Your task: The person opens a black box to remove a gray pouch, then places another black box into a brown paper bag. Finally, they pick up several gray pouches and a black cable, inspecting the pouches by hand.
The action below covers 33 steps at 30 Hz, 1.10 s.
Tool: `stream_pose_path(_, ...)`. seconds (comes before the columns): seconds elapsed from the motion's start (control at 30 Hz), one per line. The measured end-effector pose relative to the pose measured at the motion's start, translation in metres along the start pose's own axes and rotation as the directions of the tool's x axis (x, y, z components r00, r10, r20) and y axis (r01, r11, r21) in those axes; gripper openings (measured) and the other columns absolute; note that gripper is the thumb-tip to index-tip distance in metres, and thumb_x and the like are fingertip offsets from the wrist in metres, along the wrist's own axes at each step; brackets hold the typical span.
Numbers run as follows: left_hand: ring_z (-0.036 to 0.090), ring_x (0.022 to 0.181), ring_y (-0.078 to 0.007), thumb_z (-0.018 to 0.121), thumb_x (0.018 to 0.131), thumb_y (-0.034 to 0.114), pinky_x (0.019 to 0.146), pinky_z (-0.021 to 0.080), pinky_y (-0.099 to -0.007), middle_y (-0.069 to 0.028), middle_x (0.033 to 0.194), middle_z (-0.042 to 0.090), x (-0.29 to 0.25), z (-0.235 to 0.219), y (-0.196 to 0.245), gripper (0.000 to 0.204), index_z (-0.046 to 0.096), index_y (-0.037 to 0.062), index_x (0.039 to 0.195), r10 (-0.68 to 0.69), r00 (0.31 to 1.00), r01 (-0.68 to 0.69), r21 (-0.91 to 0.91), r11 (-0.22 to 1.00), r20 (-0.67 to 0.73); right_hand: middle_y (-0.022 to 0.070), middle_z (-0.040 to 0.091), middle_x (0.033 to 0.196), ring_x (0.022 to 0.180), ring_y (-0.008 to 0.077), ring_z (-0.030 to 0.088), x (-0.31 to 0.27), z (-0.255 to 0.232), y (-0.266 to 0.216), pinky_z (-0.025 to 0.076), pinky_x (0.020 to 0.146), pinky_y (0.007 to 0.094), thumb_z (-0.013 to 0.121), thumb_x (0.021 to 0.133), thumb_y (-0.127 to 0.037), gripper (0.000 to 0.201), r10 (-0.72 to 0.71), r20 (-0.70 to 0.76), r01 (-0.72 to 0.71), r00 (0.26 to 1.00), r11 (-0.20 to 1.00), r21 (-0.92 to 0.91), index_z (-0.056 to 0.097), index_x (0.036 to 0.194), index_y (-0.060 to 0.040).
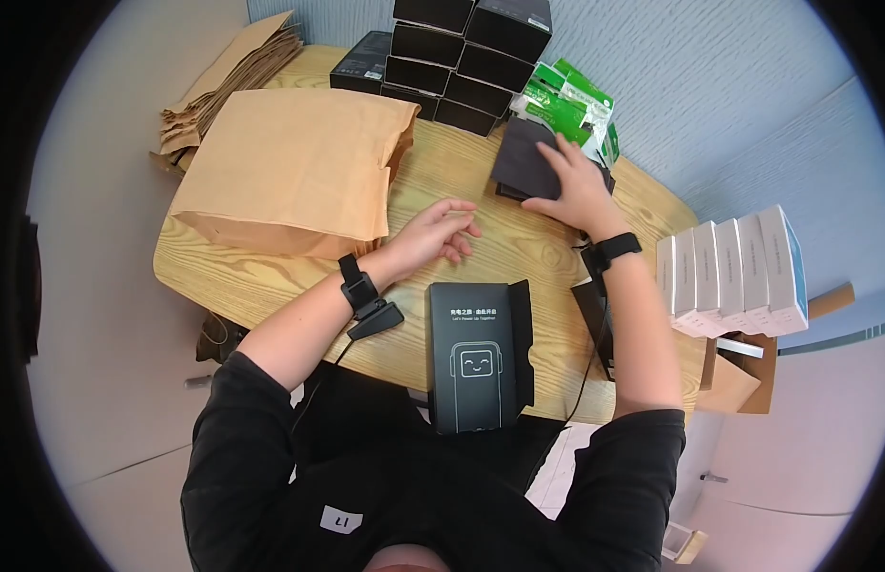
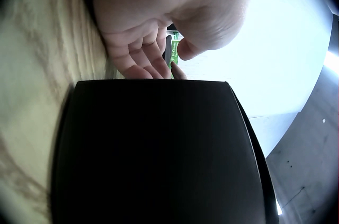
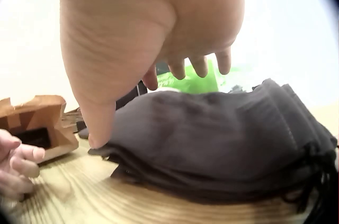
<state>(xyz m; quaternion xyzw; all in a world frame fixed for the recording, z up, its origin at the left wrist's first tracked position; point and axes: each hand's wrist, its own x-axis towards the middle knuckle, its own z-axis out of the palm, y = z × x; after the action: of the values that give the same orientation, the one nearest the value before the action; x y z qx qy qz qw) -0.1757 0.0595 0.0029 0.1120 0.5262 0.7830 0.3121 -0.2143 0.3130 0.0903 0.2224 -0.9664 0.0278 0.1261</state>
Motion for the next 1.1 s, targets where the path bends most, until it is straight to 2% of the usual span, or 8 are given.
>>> stream_pose_path(0.03, 0.059, 0.078, -0.0125, 0.045, 0.097, 0.019, 0.064, 0.05, -0.0243, -0.0102, 0.104, 0.057, 0.0, 0.0, 0.0, 0.037, 0.037, 0.003, 0.13, -0.003, 1.0, 0.003, 0.001, 1.0, 0.001, 0.0205, 0.033, 0.143, 0.128, 0.0387, 0.038, 0.0, 0.004, -0.007, 0.036, 0.103, 0.0393, 0.079, 0.067, -0.038, 0.083, -0.067, 0.035, 0.068, 0.997, 0.997, -0.036, 0.042, 0.135, -0.0077)
stream_pose_path(0.27, 0.059, 0.076, -0.0122, 0.047, 0.096, 0.02, 0.062, 0.051, -0.0242, -0.0102, 0.103, 0.058, 0.002, -0.001, -0.003, 0.038, 0.038, 0.0032, 0.129, 0.02, 1.0, -0.02, 0.032, 0.999, 0.01, 0.0207, 0.046, 0.134, 0.112, 0.0379, 0.052, 0.0, 0.02, -0.004, 0.044, 0.094, 0.039, 0.061, 0.085, -0.037, 0.06, 0.071, 0.063, -0.083, 0.996, 0.969, 0.234, 0.043, 0.134, -0.0087)
stream_pose_path(0.5, 0.06, 0.075, -0.0122, 0.047, 0.096, 0.021, 0.062, 0.05, -0.0235, -0.0103, 0.102, 0.059, 0.002, 0.0, -0.004, 0.039, 0.038, 0.0028, 0.129, 0.029, 0.999, -0.031, 0.046, 0.998, 0.032, 0.0236, 0.054, 0.123, 0.096, 0.0361, 0.061, -0.002, 0.011, -0.024, 0.051, 0.08, 0.0413, 0.056, 0.085, -0.029, 0.054, 0.008, 0.015, -0.008, 1.0, 1.0, 0.01, 0.042, 0.131, -0.0061)
stream_pose_path(0.7, 0.06, 0.075, -0.012, 0.047, 0.096, 0.021, 0.062, 0.05, -0.0233, -0.0098, 0.1, 0.059, 0.003, -0.001, -0.006, 0.038, 0.04, 0.0026, 0.128, 0.033, 0.998, -0.036, 0.056, 0.998, 0.047, 0.0221, 0.065, 0.091, 0.079, 0.0371, 0.063, 0.008, 0.014, -0.035, 0.051, 0.07, 0.0447, 0.052, 0.082, -0.021, 0.045, 0.181, 0.033, -0.18, 0.983, 0.983, -0.023, 0.043, 0.123, -0.0046)
stream_pose_path(0.77, 0.06, 0.075, -0.0121, 0.047, 0.096, 0.022, 0.062, 0.05, -0.0234, -0.0098, 0.1, 0.059, 0.003, -0.001, -0.006, 0.037, 0.04, 0.0025, 0.127, 0.032, 0.998, -0.035, 0.061, 0.998, 0.05, 0.0209, 0.064, 0.077, 0.073, 0.0382, 0.063, 0.009, 0.019, -0.034, 0.05, 0.067, 0.0463, 0.049, 0.084, -0.019, 0.042, 0.171, -0.084, -0.175, 0.982, 0.984, -0.042, 0.043, 0.123, -0.0067)
stream_pose_path(0.9, 0.06, 0.075, -0.0125, 0.047, 0.096, 0.022, 0.062, 0.05, -0.0237, -0.0099, 0.1, 0.059, 0.003, -0.001, -0.005, 0.036, 0.041, 0.0022, 0.126, 0.031, 0.998, -0.035, 0.071, 0.997, 0.057, 0.0251, 0.063, 0.085, 0.074, 0.0411, 0.061, 0.011, 0.022, -0.024, 0.048, 0.069, 0.0478, 0.046, 0.086, -0.016, 0.039, 0.225, -0.047, -0.222, 0.973, 0.973, 0.058, 0.045, 0.124, -0.0079)
stream_pose_path(1.0, 0.06, 0.075, -0.0128, 0.047, 0.096, 0.022, 0.062, 0.05, -0.024, -0.01, 0.1, 0.059, 0.002, -0.001, -0.004, 0.036, 0.041, 0.0021, 0.126, 0.035, 0.998, -0.04, 0.092, 0.995, 0.057, 0.031, 0.059, 0.085, 0.081, 0.0473, 0.058, 0.01, 0.024, 0.0, 0.045, 0.072, 0.051, 0.043, 0.088, -0.016, 0.03, 0.344, -0.15, -0.282, 0.927, 0.903, 0.325, 0.054, 0.113, -0.0031)
stream_pose_path(1.1, 0.06, 0.076, -0.0127, 0.047, 0.096, 0.022, 0.062, 0.05, -0.024, -0.01, 0.101, 0.059, 0.003, -0.002, -0.005, 0.036, 0.041, 0.0019, 0.126, 0.041, 0.997, -0.048, 0.092, 0.995, 0.068, 0.0312, 0.06, 0.093, 0.091, 0.0441, 0.058, 0.01, 0.02, 0.029, 0.045, 0.078, 0.0439, 0.039, 0.09, -0.017, 0.031, 0.447, -0.256, -0.332, 0.857, 0.859, 0.389, 0.056, 0.11, 0.0002)
